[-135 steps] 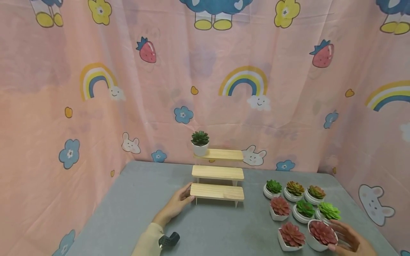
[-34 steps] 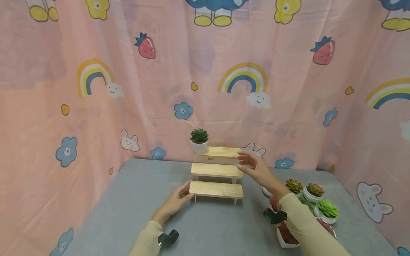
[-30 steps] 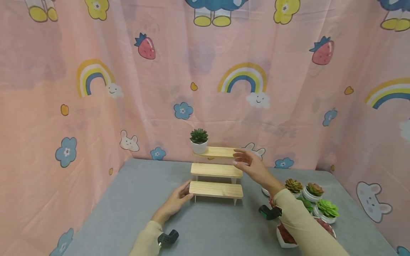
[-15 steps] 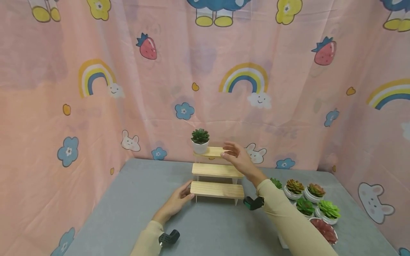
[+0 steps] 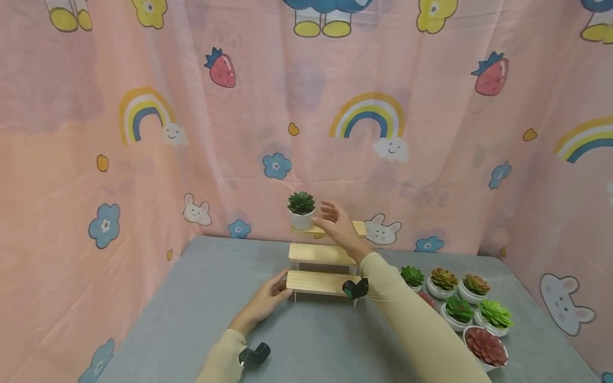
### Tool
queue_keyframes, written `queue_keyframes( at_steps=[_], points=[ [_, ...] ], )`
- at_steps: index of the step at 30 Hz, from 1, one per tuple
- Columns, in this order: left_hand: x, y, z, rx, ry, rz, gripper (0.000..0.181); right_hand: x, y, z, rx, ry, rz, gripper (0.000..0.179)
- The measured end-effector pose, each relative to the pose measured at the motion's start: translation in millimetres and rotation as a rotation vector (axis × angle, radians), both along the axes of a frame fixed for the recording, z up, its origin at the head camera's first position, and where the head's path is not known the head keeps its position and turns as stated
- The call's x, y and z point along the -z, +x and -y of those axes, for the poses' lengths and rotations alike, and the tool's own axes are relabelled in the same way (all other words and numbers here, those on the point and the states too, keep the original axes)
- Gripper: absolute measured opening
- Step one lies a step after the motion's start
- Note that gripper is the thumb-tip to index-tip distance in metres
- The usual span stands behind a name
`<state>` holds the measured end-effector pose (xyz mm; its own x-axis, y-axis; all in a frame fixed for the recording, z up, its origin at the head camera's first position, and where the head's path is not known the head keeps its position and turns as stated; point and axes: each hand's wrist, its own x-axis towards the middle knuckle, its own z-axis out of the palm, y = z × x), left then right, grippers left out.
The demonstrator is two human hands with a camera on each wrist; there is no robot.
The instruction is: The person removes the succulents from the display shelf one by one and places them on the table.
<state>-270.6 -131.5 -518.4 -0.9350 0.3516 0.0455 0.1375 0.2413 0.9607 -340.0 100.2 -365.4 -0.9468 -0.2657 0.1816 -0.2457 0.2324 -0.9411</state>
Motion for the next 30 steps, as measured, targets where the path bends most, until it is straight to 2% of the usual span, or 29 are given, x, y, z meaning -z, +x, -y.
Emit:
queue_keyframes(
  at_steps=[10, 15, 23, 30],
  points=[
    [1.7, -0.3, -0.6, 0.002, 0.002, -0.005, 0.068, -3.5, -8.4, 21, -0.008, 0.011, 0.068, 0.083],
    [1.5, -0.4, -0.4, 0.002, -0.004, -0.018, 0.069, -0.9, -12.6, 32, 0.023, -0.005, 0.094, 0.086],
    [1.7, -2.3, 0.0, 0.002, -0.005, -0.014, 0.069, 1.0, -17.0, 47, 0.047, -0.072, 0.056, 0.085],
    [2.2, -2.3, 0.2, -0.001, -0.005, -0.009, 0.068, 5.5, -19.6, 49, 0.093, -0.047, 0.037, 0.084]
  ],
)
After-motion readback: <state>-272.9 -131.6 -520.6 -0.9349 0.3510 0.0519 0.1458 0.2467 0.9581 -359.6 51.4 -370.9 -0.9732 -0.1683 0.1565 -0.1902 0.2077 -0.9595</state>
